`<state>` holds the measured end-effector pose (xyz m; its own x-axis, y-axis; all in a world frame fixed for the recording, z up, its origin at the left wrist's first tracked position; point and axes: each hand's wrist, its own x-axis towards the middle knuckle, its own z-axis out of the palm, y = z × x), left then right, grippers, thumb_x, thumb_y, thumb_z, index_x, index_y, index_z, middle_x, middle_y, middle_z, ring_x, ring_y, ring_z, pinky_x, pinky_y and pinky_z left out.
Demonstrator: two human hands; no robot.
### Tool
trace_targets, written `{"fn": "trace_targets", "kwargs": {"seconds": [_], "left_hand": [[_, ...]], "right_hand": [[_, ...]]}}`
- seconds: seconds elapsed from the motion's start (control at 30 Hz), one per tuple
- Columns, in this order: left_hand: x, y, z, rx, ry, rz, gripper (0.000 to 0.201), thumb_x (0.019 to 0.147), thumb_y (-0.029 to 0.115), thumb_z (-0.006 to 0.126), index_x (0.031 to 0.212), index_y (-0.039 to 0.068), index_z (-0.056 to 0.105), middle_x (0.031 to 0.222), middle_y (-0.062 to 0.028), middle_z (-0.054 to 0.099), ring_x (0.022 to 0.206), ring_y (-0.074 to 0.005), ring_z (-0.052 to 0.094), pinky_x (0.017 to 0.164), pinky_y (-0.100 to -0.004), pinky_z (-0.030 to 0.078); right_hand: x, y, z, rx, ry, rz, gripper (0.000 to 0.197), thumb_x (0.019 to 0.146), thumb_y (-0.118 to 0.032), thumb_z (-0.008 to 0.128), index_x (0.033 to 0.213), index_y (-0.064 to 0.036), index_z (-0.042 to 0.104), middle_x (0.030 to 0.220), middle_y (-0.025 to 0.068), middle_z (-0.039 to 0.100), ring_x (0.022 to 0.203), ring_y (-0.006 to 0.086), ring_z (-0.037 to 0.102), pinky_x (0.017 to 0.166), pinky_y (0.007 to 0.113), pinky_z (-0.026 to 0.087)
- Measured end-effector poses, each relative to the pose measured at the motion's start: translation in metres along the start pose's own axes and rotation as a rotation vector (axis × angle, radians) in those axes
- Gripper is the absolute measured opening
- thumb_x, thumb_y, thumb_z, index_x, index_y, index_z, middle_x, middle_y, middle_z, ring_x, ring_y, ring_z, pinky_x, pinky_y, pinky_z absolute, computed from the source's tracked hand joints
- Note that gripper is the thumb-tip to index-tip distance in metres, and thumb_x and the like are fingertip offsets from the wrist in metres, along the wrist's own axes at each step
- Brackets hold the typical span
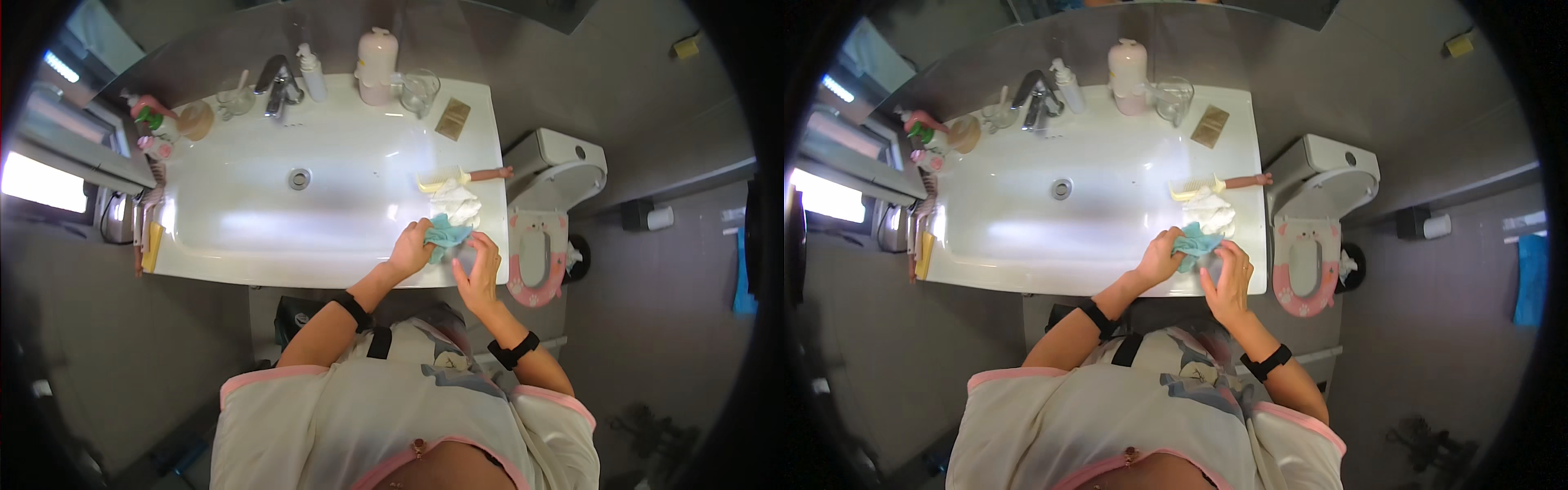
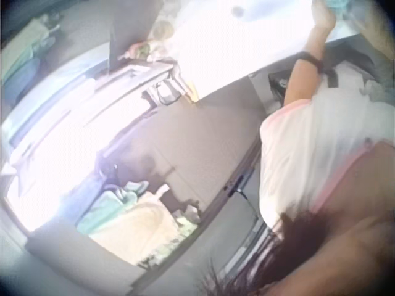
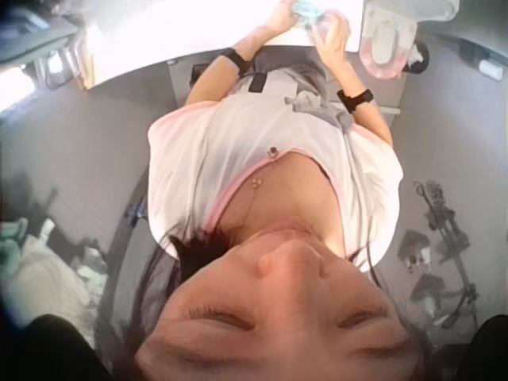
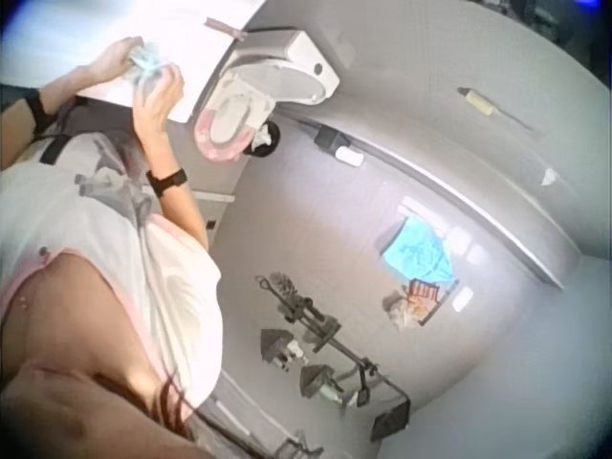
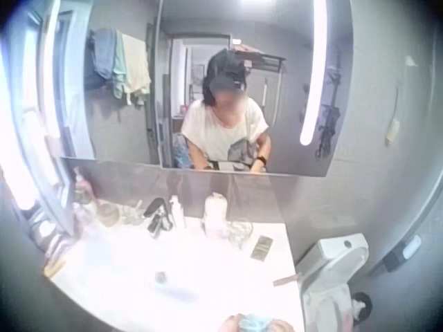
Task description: The person cleans a bathroom by organizing bottles in a cabinet, wiping the sink area with a cloth, and then thoroughly wiping down the exterior and interior surfaces of the toilet with the cloth.
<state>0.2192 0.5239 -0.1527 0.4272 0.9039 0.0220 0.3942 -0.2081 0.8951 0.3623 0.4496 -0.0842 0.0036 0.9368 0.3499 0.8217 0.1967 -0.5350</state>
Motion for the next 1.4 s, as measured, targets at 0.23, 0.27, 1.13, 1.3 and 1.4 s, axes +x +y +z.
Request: {"fn": "trace_targets", "kwargs": {"seconds": [0.23, 0.27, 1.13, 1.3, 1.4], "left_hand": [[0.02, 0.003, -0.049, -0.156, -0.085, -0.298, 0.02, 0.078, 0.012, 0.058, 0.092, 0.001, 0.048, 0.076, -0.013, 0.054, 0.068, -0.0188, 0.053, 0.06, -0.0309, 0.043], [0.019, -0.001, -0.056, -0.14, -0.062, -0.286, 0.019, 0.079, 0.012, 0.057, 0.093, 0.002, 0.048, 0.075, -0.0079, 0.053, 0.067, -0.0125, 0.049, 0.059, -0.0271, 0.042], [-0.134, 0.106, -0.028, -1.047, 0.853, -0.333, 0.039, 0.089, 0.024, 0.044, 0.115, -0.004, 0.04, 0.105, -0.0155, 0.051, 0.092, -0.0263, 0.055, 0.076, -0.0357, 0.051], [-0.152, 0.121, -0.023, -1.133, 0.96, -0.368, 0.043, 0.086, 0.024, 0.047, 0.116, -0.005, 0.038, 0.105, -0.0188, 0.05, 0.092, -0.0305, 0.054, 0.078, -0.0389, 0.051], [-0.155, 0.125, -0.027, -1.155, 0.982, -0.358, 0.05, 0.086, 0.032, 0.045, 0.118, -0.005, 0.036, 0.104, -0.0214, 0.049, 0.092, -0.0337, 0.053, 0.08, -0.0418, 0.05]], "right_hand": [[-0.005, 0.046, -0.008, 0.012, 0.124, 0.195, 0.042, 0.072, -0.002, 0.055, 0.11, 0.0031, 0.038, 0.111, 0.0195, 0.042, 0.103, 0.0349, 0.041, 0.087, 0.04, 0.034], [-0.001, 0.047, -0.009, 0.038, 0.121, 0.197, 0.041, 0.072, 0.0, 0.054, 0.11, 0.0034, 0.038, 0.11, 0.0193, 0.043, 0.102, 0.0346, 0.042, 0.087, 0.04, 0.034], [-0.05, 0.133, -0.068, 0.395, -0.047, 0.034, 0.037, 0.068, 0.008, 0.051, 0.104, 0.0003, 0.045, 0.106, 0.0139, 0.043, 0.084, 0.0222, 0.049, 0.076, 0.031, 0.041], [-0.043, 0.149, -0.073, 0.381, 0.032, 0.07, 0.038, 0.068, 0.007, 0.053, 0.103, -0.0036, 0.046, 0.105, 0.0098, 0.045, 0.08, 0.0174, 0.052, 0.066, 0.028, 0.042], [-0.036, 0.159, -0.074, 0.428, 0.093, 0.119, 0.038, 0.068, 0.007, 0.054, 0.103, -0.0044, 0.047, 0.105, 0.0087, 0.046, 0.079, 0.0162, 0.053, 0.063, 0.026, 0.042]]}}
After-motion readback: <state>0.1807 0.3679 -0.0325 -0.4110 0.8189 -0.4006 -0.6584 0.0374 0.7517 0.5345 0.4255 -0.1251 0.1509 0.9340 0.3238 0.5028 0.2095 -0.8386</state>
